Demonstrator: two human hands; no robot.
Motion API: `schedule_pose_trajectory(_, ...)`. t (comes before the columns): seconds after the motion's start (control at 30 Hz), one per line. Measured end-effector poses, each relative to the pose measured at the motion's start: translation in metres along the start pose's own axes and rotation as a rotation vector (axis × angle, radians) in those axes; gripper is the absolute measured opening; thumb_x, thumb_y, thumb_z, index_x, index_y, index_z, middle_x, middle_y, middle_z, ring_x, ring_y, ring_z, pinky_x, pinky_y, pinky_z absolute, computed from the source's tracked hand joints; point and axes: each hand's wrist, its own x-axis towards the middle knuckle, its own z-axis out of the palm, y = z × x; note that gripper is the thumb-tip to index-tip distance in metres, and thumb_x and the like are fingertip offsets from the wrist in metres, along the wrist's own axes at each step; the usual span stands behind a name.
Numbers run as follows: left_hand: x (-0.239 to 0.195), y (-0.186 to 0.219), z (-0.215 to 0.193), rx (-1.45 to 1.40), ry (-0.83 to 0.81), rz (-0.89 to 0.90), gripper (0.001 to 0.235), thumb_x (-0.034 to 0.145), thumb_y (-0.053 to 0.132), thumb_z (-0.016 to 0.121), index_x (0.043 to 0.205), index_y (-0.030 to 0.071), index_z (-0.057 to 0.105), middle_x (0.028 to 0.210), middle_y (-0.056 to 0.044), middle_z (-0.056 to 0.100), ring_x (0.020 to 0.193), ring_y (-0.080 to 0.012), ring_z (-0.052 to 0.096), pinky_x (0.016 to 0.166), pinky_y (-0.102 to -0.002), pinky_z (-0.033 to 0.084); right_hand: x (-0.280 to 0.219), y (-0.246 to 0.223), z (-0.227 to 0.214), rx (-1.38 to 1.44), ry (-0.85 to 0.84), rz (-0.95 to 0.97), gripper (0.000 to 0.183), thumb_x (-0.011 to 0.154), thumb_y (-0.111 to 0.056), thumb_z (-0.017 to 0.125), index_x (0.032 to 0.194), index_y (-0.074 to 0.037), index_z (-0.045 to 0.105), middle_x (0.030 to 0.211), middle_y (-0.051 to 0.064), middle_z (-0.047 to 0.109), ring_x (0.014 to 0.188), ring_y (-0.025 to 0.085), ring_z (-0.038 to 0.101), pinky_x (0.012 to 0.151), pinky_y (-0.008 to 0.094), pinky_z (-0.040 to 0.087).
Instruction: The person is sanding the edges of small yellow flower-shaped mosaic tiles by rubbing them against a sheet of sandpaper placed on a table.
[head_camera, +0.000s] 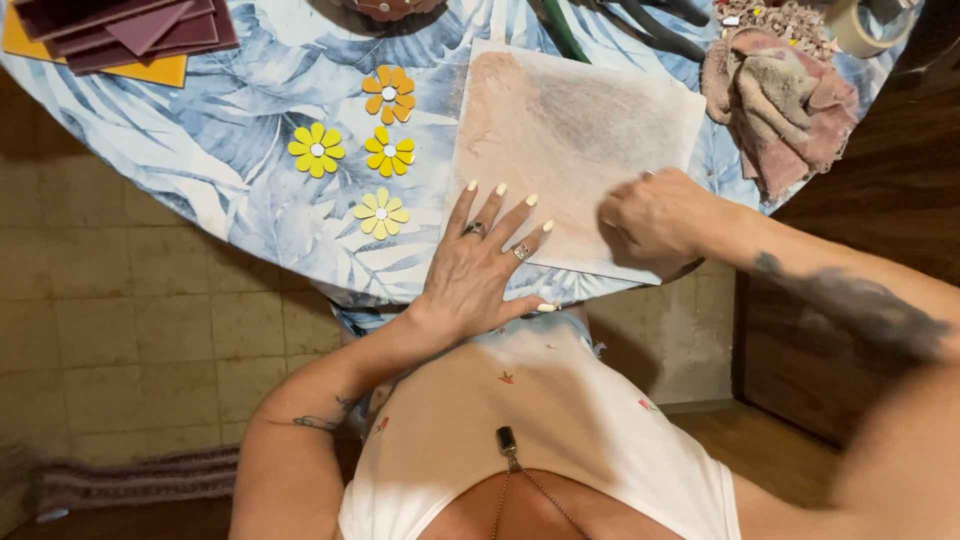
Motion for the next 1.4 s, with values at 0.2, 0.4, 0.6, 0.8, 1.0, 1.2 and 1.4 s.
schedule_pose_trajectory(0.2, -0.002, -0.001, 0.005, 0.096, 0.156, 0.05, 0.071, 0.066, 0.063, 0.053, 0.119, 0.017, 0.049, 0.13, -0.01, 0.039, 0.119, -0.0359, 0.035, 0.103, -0.051, 0.011, 0.113, -0.017, -0.05, 0.144, 0.234, 0.104, 0.02, 0.062, -0.001, 0.037, 0.051, -0.009, 0.052, 0.047, 0.003, 0.048, 0.041, 0.019, 0.046, 0.037, 0.03, 0.037)
schedule_pose_trajectory(0.4, -0.003, -0.001, 0.005, 0.11, 0.168, 0.038, 0.072, 0.062, 0.063, 0.057, 0.119, 0.019, 0.05, 0.128, -0.009, 0.042, 0.118, -0.0337, 0.037, 0.103, -0.05, 0.011, 0.081, -0.014, -0.037, -0.074, 0.27, -0.167, 0.021, 0.078, -0.009, 0.041, 0.059, -0.012, 0.049, 0.054, 0.002, 0.045, 0.041, 0.018, 0.039, 0.035, 0.029, 0.033)
schedule_pose_trajectory(0.6, -0.003, 0.0, 0.006, -0.038, 0.084, 0.005, 0.072, 0.064, 0.065, 0.054, 0.118, 0.017, 0.048, 0.125, -0.01, 0.041, 0.119, -0.0357, 0.035, 0.103, -0.052, 0.004, -0.022, 0.07, 0.052, -0.208, 0.22, -0.373, 0.012, 0.066, -0.034, 0.044, 0.064, -0.024, 0.05, 0.058, -0.006, 0.046, 0.056, 0.016, 0.056, 0.05, 0.031, 0.047)
schedule_pose_trajectory(0.8, 0.007, 0.011, 0.001, -0.153, 0.395, -0.023, 0.044, 0.072, 0.041, 0.061, 0.099, 0.006, 0.058, 0.096, -0.013, 0.058, 0.099, -0.0363, 0.053, 0.101, -0.055, 0.01, -0.008, 0.026, 0.031, 0.543, 0.554, -0.119, 0.017, 0.083, -0.016, 0.039, 0.076, -0.006, 0.05, 0.062, 0.01, 0.043, 0.061, 0.033, 0.052, 0.056, 0.04, 0.044)
schedule_pose_trajectory(1.0, 0.023, 0.024, 0.004, -0.341, 0.59, -0.06, 0.027, 0.075, 0.027, 0.061, 0.093, 0.007, 0.059, 0.089, -0.005, 0.061, 0.089, -0.0264, 0.06, 0.09, -0.046, 0.035, -0.009, -0.034, 0.006, 0.983, 0.718, 0.031, 0.028, 0.088, -0.018, 0.045, 0.062, -0.01, 0.051, 0.052, 0.0, 0.041, 0.049, 0.015, 0.043, 0.051, 0.025, 0.038)
schedule_pose_trajectory(1.2, 0.031, 0.034, 0.003, -0.403, 0.681, -0.077, 0.025, 0.071, 0.013, 0.064, 0.095, 0.005, 0.06, 0.083, -0.006, 0.064, 0.089, -0.0258, 0.061, 0.083, -0.04, 0.042, -0.008, -0.065, 0.006, 1.353, 0.868, 0.235, 0.026, 0.088, -0.01, 0.046, 0.063, -0.007, 0.049, 0.052, -0.003, 0.037, 0.053, 0.004, 0.034, 0.049, 0.017, 0.034)
schedule_pose_trajectory(1.4, 0.032, 0.036, -0.008, -0.399, 0.714, -0.067, 0.013, 0.071, 0.009, 0.063, 0.084, 0.004, 0.063, 0.083, -0.009, 0.064, 0.091, -0.0287, 0.06, 0.083, -0.042, 0.042, -0.008, -0.081, 0.003, 1.406, 0.888, 0.273, 0.029, 0.088, -0.01, 0.047, 0.06, -0.007, 0.05, 0.048, -0.004, 0.033, 0.047, 0.003, 0.033, 0.041, 0.016, 0.032)
